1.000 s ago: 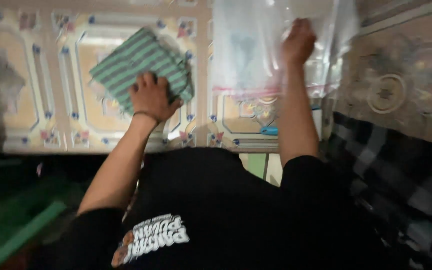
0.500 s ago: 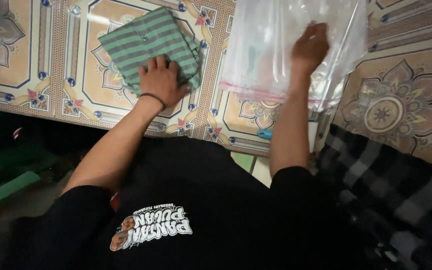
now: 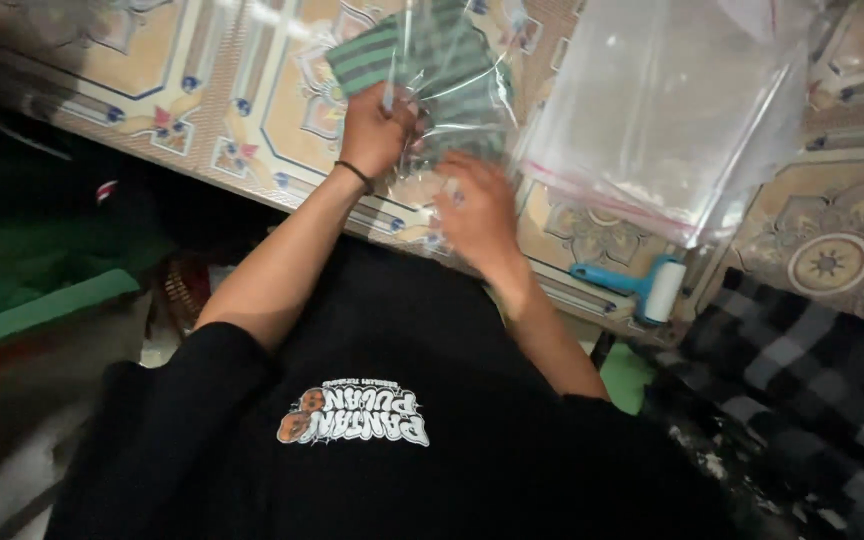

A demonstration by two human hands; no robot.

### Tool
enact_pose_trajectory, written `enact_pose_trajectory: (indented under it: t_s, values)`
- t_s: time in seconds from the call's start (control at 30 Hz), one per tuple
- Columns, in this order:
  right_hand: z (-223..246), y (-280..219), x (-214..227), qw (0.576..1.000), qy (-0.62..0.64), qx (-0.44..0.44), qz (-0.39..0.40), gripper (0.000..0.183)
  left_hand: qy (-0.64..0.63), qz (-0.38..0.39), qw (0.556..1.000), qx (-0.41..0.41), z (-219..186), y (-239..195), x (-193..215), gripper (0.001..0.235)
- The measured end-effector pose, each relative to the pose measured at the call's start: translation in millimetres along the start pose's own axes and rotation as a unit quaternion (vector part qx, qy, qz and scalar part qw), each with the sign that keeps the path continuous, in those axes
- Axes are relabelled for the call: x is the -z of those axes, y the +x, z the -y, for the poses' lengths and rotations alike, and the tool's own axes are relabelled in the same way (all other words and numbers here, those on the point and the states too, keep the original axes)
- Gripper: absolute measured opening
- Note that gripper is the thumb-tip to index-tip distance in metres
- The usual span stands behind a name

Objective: The person folds a green striped shirt on a patterned table, uses a lint roller to remove lint, then places the folded shirt into a clear plastic bag and presses out air. The shirt remains in the bag on the table at the end.

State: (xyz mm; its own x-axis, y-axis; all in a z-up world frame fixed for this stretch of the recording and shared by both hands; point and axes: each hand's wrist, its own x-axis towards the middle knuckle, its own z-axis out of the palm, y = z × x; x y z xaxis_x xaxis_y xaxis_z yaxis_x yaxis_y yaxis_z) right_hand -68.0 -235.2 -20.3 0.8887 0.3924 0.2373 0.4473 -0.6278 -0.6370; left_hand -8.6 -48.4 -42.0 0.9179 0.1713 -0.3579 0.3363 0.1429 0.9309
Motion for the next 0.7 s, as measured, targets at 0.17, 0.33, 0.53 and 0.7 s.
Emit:
enact_pose_trajectory:
  t_s: [0.17, 0.33, 0.53, 0.7]
  values:
    - [-10, 46, 26, 0.979, 0.038, -0.135, -0.15, 0.043, -0.025, 0.1, 0.994, 0.043, -5, -1, 59, 0.017]
    - [-62, 108, 14, 0.896, 0.395, -0.143, -0.145, 0.036, -0.005, 0.191, 0.982, -0.013, -3, -2, 102, 0.032]
    - [47, 180, 77, 0.99, -0.117, 0.033, 0.076, 0.098, 0.273, 0.268, 0.92, -0.086, -65, -5, 139, 0.037]
    - [13, 207, 43, 0.903, 0.247, -0.05, 0.347, 0.015, 0.32, 0.28, 0.895, -0.136, -89, 5, 156, 0.028]
